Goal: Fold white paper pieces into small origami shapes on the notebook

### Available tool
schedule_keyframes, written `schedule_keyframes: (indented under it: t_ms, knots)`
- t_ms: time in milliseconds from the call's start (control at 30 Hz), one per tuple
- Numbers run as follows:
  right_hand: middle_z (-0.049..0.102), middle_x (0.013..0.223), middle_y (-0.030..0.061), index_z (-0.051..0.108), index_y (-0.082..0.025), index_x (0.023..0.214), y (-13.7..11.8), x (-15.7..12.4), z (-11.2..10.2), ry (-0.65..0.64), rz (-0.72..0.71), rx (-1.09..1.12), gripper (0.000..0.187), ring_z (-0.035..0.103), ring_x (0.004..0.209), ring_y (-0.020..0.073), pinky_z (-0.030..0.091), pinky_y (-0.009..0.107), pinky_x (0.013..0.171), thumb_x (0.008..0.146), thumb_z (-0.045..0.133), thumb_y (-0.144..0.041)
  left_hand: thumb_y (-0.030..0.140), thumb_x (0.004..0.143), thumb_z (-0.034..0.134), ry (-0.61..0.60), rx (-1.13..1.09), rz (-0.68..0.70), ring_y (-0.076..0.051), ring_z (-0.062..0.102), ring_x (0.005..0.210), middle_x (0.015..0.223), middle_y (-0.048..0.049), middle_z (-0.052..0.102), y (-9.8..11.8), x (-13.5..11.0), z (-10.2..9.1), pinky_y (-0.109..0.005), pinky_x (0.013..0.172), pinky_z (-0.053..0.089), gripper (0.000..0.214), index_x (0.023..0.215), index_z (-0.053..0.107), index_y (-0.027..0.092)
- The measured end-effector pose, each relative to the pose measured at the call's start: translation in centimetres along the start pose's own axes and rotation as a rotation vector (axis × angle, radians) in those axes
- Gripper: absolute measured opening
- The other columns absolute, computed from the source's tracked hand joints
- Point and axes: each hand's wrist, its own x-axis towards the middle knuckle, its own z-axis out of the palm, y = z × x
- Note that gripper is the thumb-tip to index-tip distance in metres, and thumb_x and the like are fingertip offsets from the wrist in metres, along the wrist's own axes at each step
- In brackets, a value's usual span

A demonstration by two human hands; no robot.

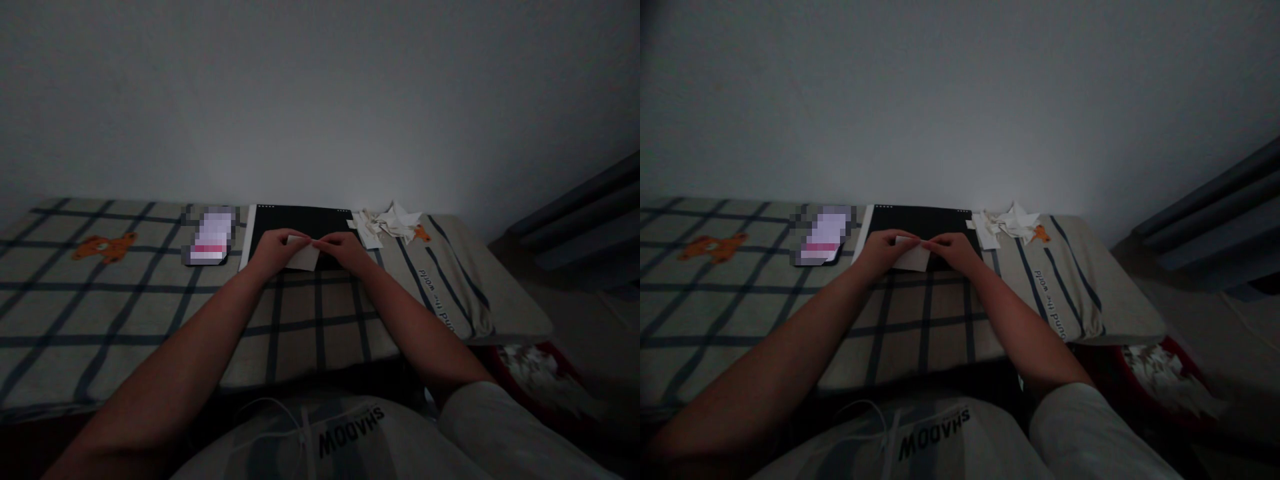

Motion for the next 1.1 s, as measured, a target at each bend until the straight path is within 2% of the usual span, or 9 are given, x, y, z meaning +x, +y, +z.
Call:
schedule_keyframes:
  t_ms: [100,200,333,567,767,867,967,1100]
  knots:
    - [0.070,0.076,0.0039,0.072,-0.016,0.087,0.12,0.01,0.16,-0.006,0.010,0.077,0.034,0.062,0.070,0.0149,0.047,0.028,0.068,0.073,0.067,-0.047,0.042,0.073,0.068,0.063,0.016,-0.003,-0.018,0.063,0.072,0.081,-0.0050,0.072,0.06,-0.07,-0.11,-0.027,0.060,0.046,0.028,0.085,0.074,0.018]
    - [0.069,0.074,0.0034,0.071,-0.017,0.082,0.17,-0.02,0.20,-0.009,-0.006,0.062,0.032,0.062,0.070,0.0149,0.047,0.028,0.068,0.074,0.066,-0.048,0.042,0.073,0.068,0.089,0.021,-0.020,-0.017,0.062,0.069,0.079,-0.0048,0.072,-0.05,-0.06,-0.15,-0.027,0.058,0.046,0.028,0.086,0.074,0.018]
    - [0.066,0.069,0.0021,0.069,-0.017,0.074,-0.03,-0.10,0.15,0.045,-0.053,-0.030,0.032,0.058,0.066,0.0138,0.044,0.027,0.064,0.075,0.064,-0.048,0.043,0.073,0.068,0.067,0.031,-0.008,-0.016,0.060,0.065,0.079,-0.0046,0.072,-0.26,0.07,-0.10,-0.026,0.056,0.045,0.029,0.086,0.075,0.018]
    - [0.063,0.070,0.0003,0.068,-0.017,0.079,0.03,-0.07,0.09,0.045,-0.081,-0.044,0.033,0.056,0.068,0.0134,0.041,0.026,0.065,0.083,0.054,-0.047,0.042,0.073,0.068,0.002,0.075,0.013,-0.016,0.060,0.069,0.082,-0.0047,0.072,-0.37,0.28,-0.15,-0.027,0.061,0.046,0.027,0.084,0.074,0.018]
    - [0.056,0.064,-0.0006,0.063,-0.016,0.068,-0.06,-0.16,0.25,0.109,-0.204,-0.178,0.034,0.052,0.065,0.0121,0.037,0.025,0.061,0.086,0.051,-0.041,0.042,0.075,0.064,-0.030,0.131,0.055,-0.017,0.061,0.073,0.082,-0.0042,0.071,-0.39,0.27,0.13,-0.027,0.063,0.046,0.027,0.084,0.073,0.018]
    - [0.061,0.069,0.0005,0.066,-0.016,0.075,0.14,-0.07,0.47,0.110,-0.191,-0.165,0.033,0.055,0.068,0.0127,0.040,0.026,0.065,0.086,0.051,-0.043,0.042,0.075,0.063,-0.014,0.131,0.051,-0.018,0.062,0.075,0.084,-0.0045,0.072,-0.29,0.22,0.08,-0.027,0.065,0.047,0.028,0.085,0.073,0.018]
    - [0.066,0.081,0.0025,0.067,-0.017,0.088,0.54,0.11,0.67,0.076,-0.148,-0.030,0.030,0.059,0.075,0.0139,0.044,0.027,0.070,0.080,0.058,-0.045,0.042,0.075,0.063,0.004,0.144,0.035,-0.017,0.061,0.071,0.082,-0.0042,0.071,-0.14,0.10,-0.01,-0.027,0.063,0.047,0.028,0.085,0.073,0.018]
    - [0.066,0.083,0.0032,0.065,-0.018,0.087,0.74,0.15,0.84,0.059,-0.145,-0.011,0.027,0.060,0.077,0.0144,0.046,0.028,0.072,0.077,0.062,-0.043,0.043,0.076,0.062,-0.030,0.157,0.064,-0.017,0.061,0.071,0.081,-0.0036,0.071,-0.06,-0.06,0.11,-0.027,0.063,0.047,0.028,0.085,0.072,0.018]
